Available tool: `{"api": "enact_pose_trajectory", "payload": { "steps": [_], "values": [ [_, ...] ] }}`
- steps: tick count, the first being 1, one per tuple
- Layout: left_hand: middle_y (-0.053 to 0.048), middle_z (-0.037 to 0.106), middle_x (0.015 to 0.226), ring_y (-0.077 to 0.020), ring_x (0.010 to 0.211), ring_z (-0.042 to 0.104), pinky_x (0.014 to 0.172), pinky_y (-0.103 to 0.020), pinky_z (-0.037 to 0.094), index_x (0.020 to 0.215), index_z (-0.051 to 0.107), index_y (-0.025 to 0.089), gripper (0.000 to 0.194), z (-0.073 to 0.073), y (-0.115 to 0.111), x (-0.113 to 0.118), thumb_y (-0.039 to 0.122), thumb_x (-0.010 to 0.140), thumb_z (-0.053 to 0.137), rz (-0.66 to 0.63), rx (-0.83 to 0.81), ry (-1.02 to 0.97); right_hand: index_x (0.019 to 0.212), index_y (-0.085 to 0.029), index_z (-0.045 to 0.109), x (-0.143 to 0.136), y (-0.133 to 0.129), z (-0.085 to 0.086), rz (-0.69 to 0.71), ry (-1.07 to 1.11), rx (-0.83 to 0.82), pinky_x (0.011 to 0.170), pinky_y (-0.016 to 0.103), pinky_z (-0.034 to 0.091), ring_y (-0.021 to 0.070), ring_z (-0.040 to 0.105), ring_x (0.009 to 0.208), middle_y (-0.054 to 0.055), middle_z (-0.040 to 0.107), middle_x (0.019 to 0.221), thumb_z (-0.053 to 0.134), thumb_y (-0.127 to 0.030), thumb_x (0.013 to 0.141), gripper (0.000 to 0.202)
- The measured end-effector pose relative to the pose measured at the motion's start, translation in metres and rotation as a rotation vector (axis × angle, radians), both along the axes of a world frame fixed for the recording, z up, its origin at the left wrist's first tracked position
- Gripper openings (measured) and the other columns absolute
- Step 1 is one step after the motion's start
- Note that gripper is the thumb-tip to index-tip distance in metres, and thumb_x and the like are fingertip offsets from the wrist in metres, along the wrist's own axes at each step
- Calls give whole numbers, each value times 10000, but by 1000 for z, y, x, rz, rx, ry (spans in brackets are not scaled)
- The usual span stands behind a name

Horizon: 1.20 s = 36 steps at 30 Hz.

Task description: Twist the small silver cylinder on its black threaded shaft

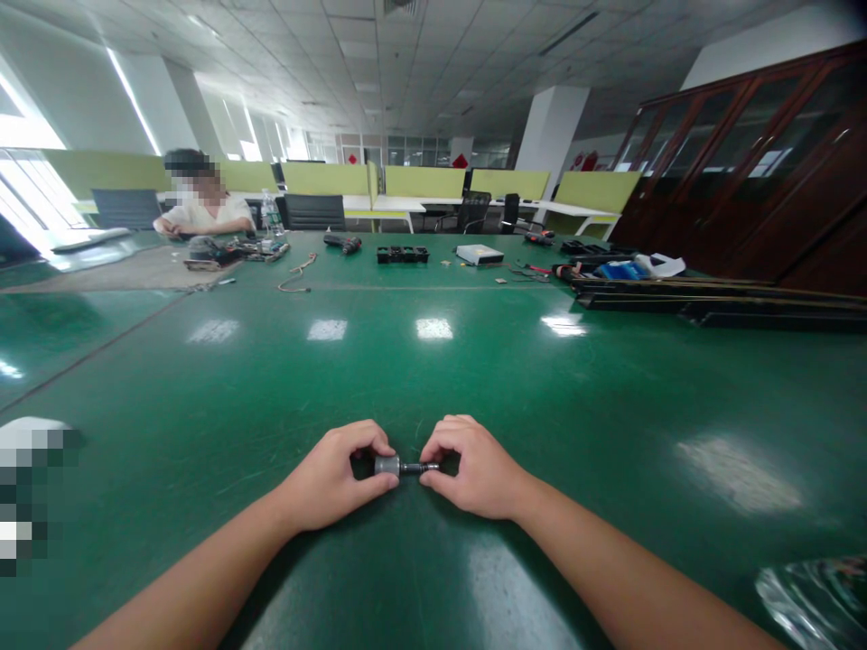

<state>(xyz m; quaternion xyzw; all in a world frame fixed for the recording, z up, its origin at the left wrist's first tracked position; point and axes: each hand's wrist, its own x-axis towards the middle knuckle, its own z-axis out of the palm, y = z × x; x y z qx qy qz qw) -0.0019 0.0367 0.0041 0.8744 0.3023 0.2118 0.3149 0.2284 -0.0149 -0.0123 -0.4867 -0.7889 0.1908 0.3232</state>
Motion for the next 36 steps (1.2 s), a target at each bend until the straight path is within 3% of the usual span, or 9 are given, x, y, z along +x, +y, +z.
{"api": "enact_pose_trajectory", "payload": {
  "steps": [9, 17, 36],
  "values": [
    [-8, 645, 873, -172, 810, 597, 730, -277, 431, 866, 630, 179, 113, 0, 1, 0, 238, 801, 703, 17, -9, 7, 731, -190, 652, 1, 0, 2, -5, -19, -20, 763, 316, 365, 147, 553, 732, -26, 618, 710, 761, -139, 686, 129],
    [-2, 656, 861, -164, 778, 593, 706, -267, 427, 860, 630, 183, 120, 0, 1, -2, 252, 797, 707, 49, -16, 15, 695, -183, 598, 21, 7, 0, -98, -58, -37, 747, 315, 345, 134, 521, 672, -42, 563, 654, 710, -110, 670, 136],
    [-14, 652, 862, -173, 791, 595, 720, -277, 440, 855, 630, 180, 136, 1, 1, -2, 263, 788, 714, 30, -12, 14, 790, -201, 671, 7, 4, 0, 3, -27, 2, 807, 344, 367, 160, 576, 757, -15, 648, 737, 760, -178, 723, 114]
  ]
}}
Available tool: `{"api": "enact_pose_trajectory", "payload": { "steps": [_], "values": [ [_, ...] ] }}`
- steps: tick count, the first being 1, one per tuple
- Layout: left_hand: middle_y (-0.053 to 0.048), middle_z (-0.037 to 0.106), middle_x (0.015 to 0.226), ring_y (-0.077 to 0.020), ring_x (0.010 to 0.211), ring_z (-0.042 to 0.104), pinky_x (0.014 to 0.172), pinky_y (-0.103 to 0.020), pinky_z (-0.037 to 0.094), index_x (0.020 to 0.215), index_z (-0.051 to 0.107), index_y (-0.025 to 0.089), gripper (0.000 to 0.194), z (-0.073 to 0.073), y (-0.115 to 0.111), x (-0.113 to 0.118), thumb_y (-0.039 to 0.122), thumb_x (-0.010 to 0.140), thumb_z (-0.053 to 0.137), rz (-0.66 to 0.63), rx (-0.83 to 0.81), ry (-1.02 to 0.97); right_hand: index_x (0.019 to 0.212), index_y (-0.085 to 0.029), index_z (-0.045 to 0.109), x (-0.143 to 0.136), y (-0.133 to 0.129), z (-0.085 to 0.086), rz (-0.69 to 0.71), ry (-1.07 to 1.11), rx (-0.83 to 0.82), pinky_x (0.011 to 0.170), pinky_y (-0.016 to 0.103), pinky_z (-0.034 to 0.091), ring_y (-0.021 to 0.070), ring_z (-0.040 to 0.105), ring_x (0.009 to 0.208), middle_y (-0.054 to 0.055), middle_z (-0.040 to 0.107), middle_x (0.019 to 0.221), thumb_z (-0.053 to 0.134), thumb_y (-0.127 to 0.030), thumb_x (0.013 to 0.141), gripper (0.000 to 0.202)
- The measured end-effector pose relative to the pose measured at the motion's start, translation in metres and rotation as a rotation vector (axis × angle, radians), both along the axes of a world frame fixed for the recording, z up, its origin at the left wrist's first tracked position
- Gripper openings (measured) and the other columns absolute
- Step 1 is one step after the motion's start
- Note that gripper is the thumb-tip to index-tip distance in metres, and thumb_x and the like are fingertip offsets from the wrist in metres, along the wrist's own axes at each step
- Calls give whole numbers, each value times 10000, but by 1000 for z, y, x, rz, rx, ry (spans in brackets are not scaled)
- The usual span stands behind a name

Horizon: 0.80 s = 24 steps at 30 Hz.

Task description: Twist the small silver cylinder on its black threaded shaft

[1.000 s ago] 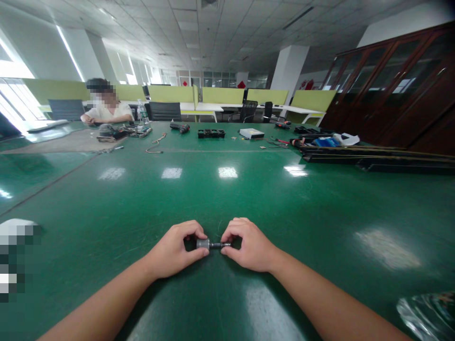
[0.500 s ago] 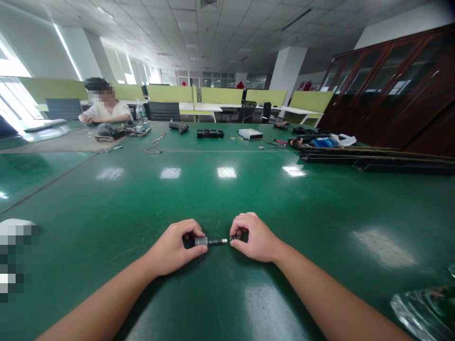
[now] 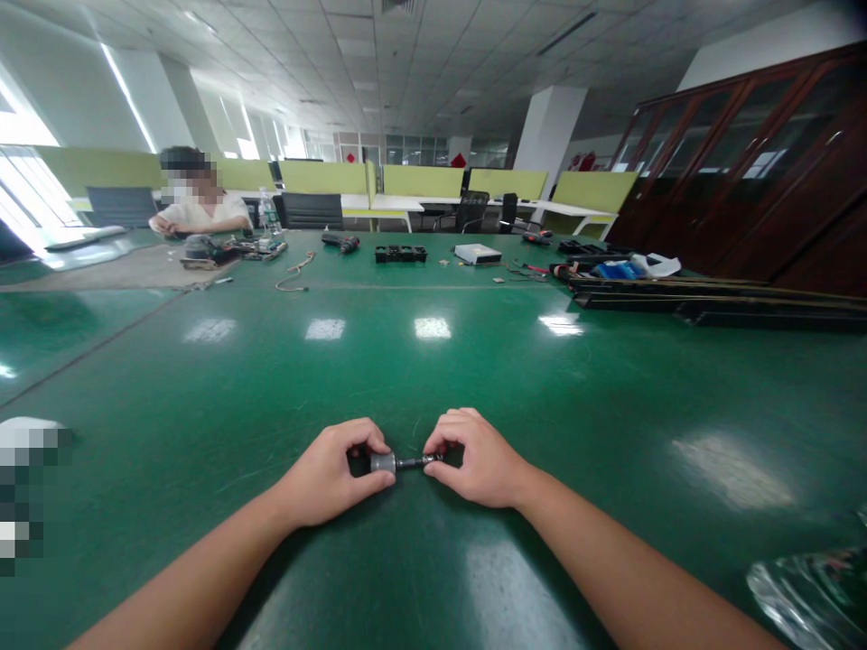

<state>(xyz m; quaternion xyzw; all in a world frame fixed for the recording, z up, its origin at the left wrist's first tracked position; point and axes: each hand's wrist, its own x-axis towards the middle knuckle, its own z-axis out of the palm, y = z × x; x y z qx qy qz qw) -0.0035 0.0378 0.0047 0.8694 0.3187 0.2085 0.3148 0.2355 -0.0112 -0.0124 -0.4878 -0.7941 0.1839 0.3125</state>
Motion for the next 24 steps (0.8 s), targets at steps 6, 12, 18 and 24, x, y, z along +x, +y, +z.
{"api": "enact_pose_trajectory", "payload": {
  "steps": [6, 12, 18, 24],
  "values": [
    [-20, 634, 896, -176, 831, 599, 755, -286, 453, 882, 625, 180, 148, -2, -1, 4, 241, 785, 717, -55, -20, -37, 956, -217, 682, -11, -5, 1, 75, 79, 4, 806, 338, 392, 166, 596, 790, -6, 683, 811, 749, -96, 696, 295],
    [-30, 637, 910, -179, 848, 603, 779, -296, 460, 908, 629, 183, 132, 0, -2, 3, 284, 838, 679, -86, -25, -48, 900, -208, 683, -9, -5, 0, 67, 64, 11, 810, 344, 398, 161, 597, 763, -6, 684, 785, 721, -116, 734, 194],
    [-22, 661, 893, -176, 826, 607, 741, -284, 453, 923, 648, 191, 125, 1, -1, 4, 262, 825, 681, -55, -20, -8, 882, -211, 691, -9, -5, 1, 75, 34, 8, 813, 347, 395, 166, 603, 788, 1, 697, 804, 699, -145, 782, 121],
    [-24, 665, 885, -181, 821, 611, 736, -285, 458, 905, 649, 188, 144, -1, -1, 4, 273, 800, 697, -39, -18, -2, 914, -219, 707, -10, -5, 1, 84, 25, 9, 833, 359, 391, 183, 617, 833, 13, 719, 857, 723, -157, 767, 161]
  ]
}}
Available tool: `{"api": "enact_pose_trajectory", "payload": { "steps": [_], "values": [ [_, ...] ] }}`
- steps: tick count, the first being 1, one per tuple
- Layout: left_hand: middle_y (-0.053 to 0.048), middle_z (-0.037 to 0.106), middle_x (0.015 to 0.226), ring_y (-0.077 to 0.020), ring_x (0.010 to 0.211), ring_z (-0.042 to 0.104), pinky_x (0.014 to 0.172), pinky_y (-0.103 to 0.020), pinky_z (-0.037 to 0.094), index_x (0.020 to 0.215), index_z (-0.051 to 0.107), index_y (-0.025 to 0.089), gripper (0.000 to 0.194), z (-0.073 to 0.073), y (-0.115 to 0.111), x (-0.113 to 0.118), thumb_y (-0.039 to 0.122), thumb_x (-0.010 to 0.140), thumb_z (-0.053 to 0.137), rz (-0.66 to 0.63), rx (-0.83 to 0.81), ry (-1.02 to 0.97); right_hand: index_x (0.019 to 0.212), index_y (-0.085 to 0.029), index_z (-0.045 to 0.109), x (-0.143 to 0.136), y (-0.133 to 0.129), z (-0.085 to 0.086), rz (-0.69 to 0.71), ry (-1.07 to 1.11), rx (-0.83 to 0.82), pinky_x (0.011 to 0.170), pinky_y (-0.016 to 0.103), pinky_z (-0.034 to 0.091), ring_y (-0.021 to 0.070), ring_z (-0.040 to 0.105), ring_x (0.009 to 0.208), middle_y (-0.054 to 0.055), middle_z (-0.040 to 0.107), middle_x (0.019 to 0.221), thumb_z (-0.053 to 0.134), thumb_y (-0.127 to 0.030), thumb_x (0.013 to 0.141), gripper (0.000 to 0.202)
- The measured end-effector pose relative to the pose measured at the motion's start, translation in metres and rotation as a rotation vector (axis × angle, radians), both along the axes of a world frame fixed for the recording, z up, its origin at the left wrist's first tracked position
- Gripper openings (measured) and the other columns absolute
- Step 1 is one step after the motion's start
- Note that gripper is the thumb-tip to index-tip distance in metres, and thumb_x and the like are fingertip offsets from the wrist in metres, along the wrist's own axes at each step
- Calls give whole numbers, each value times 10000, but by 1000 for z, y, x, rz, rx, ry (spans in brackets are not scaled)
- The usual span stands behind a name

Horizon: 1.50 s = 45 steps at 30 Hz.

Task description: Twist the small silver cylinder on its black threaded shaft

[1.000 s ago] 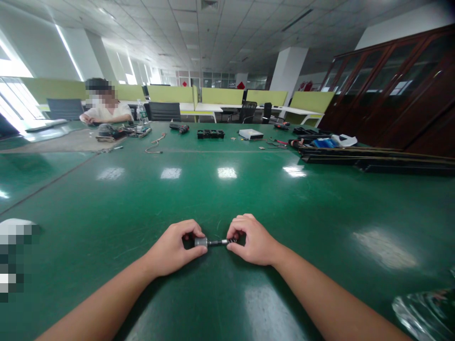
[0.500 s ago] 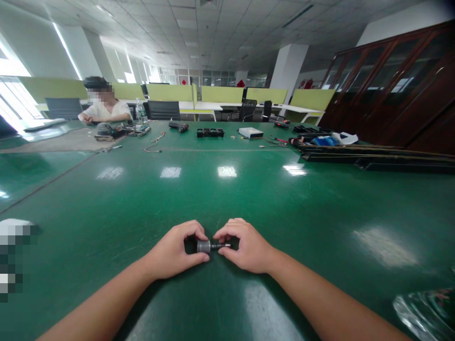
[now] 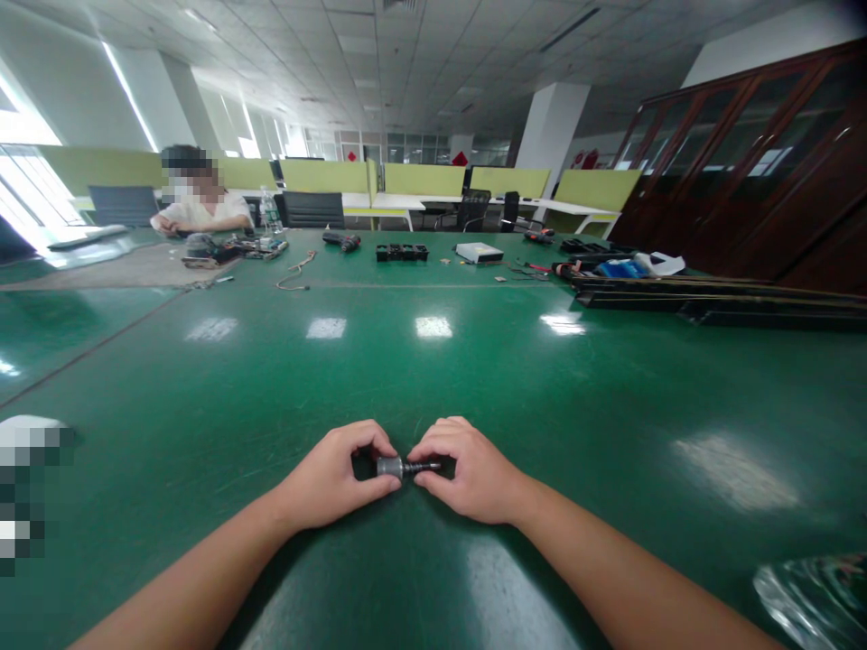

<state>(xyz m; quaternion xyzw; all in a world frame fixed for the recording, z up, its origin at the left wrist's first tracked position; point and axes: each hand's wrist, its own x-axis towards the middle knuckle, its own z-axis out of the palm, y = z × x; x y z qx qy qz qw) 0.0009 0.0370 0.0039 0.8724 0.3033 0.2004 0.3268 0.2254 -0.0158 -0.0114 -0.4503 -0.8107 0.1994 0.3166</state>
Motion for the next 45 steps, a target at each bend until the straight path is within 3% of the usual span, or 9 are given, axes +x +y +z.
{"api": "enact_pose_trajectory", "payload": {
  "steps": [28, 45],
  "values": [
    [-22, 649, 899, -181, 839, 616, 760, -293, 461, 891, 637, 184, 134, 0, 1, 0, 253, 802, 709, -20, 2, -25, 919, -225, 715, -1, 0, -3, 2, -16, 1, 837, 353, 386, 177, 610, 837, 5, 712, 845, 729, -167, 780, 151],
    [-21, 647, 897, -181, 839, 615, 766, -291, 455, 886, 639, 180, 136, -2, 1, -1, 249, 794, 713, -15, -19, -23, 859, -204, 708, 0, 1, 0, -13, -4, -13, 809, 337, 382, 169, 600, 797, -2, 694, 798, 787, -163, 710, 174]
  ]
}}
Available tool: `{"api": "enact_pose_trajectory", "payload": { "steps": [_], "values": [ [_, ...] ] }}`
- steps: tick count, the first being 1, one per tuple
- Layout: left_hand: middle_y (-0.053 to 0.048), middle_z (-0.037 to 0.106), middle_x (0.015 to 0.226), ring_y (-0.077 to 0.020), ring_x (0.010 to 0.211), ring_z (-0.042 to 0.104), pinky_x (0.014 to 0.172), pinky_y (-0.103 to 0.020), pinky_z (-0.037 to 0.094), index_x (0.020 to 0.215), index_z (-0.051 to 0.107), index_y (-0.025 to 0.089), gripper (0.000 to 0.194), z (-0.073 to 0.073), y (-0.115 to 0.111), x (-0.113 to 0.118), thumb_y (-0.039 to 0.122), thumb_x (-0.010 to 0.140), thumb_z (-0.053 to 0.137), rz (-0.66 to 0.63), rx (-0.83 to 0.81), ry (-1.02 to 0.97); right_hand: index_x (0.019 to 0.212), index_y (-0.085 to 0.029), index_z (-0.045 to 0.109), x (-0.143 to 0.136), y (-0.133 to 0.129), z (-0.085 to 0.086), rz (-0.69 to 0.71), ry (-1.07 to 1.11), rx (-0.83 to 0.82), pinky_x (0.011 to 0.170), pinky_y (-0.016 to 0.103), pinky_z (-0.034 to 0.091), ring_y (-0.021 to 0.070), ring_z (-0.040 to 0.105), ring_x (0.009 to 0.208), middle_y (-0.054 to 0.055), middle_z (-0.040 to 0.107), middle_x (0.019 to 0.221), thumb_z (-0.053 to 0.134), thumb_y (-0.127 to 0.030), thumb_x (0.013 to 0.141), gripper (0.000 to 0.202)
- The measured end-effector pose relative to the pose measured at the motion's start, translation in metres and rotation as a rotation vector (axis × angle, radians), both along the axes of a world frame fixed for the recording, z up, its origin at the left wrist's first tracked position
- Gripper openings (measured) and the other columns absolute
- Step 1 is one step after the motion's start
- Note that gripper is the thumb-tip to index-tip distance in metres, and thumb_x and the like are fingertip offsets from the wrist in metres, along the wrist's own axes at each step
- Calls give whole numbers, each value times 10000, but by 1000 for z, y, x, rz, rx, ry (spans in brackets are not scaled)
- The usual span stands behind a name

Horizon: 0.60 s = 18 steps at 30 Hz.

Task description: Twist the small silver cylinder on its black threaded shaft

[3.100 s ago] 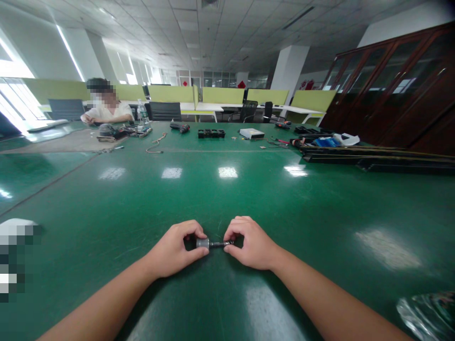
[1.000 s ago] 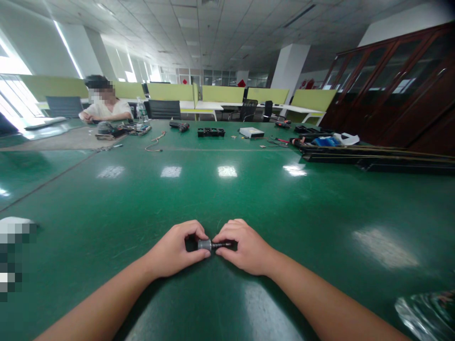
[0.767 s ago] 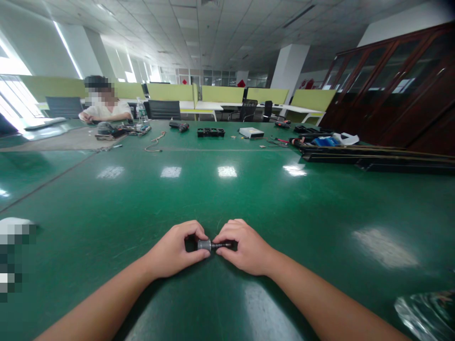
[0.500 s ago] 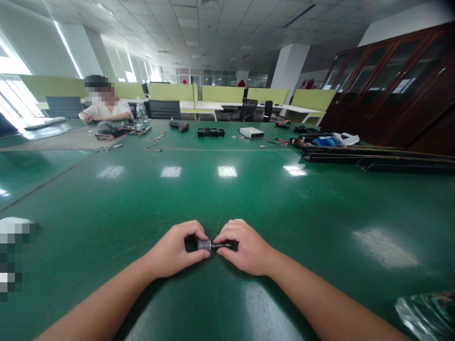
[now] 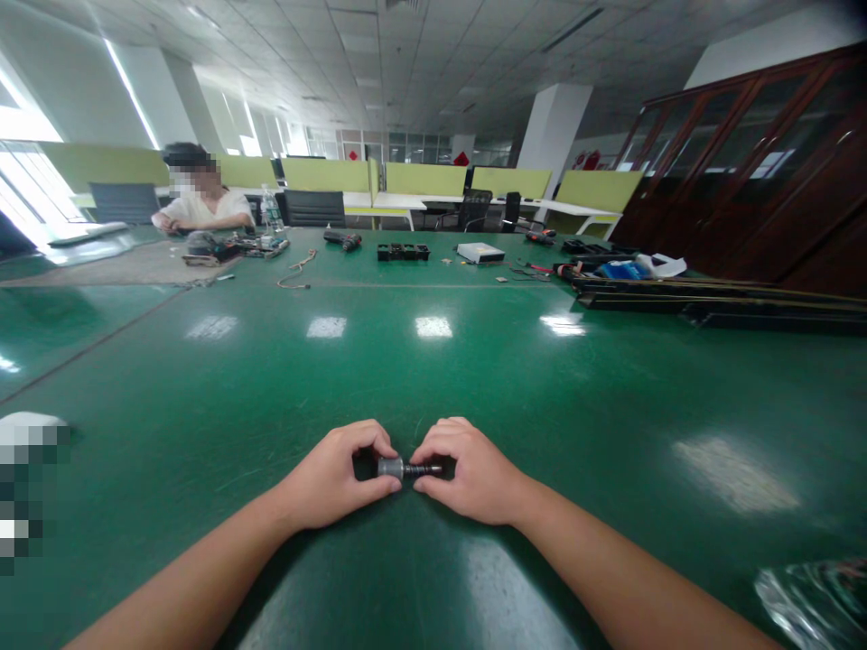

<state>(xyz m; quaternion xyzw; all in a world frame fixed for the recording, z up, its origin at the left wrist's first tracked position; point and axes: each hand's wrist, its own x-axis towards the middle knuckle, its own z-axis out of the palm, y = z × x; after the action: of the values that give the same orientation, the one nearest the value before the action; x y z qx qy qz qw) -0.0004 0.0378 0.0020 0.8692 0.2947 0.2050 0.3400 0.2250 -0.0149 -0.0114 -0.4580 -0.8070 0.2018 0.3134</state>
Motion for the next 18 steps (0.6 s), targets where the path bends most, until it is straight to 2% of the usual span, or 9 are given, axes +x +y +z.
{"api": "enact_pose_trajectory", "payload": {
  "steps": [18],
  "values": [
    [-16, 649, 899, -177, 839, 619, 768, -286, 461, 892, 643, 184, 139, 1, 0, 0, 242, 790, 719, 3, 8, -7, 793, -195, 681, 1, 0, 0, -27, -3, -8, 795, 326, 374, 151, 572, 746, -18, 645, 732, 775, -152, 708, 134]
  ]
}}
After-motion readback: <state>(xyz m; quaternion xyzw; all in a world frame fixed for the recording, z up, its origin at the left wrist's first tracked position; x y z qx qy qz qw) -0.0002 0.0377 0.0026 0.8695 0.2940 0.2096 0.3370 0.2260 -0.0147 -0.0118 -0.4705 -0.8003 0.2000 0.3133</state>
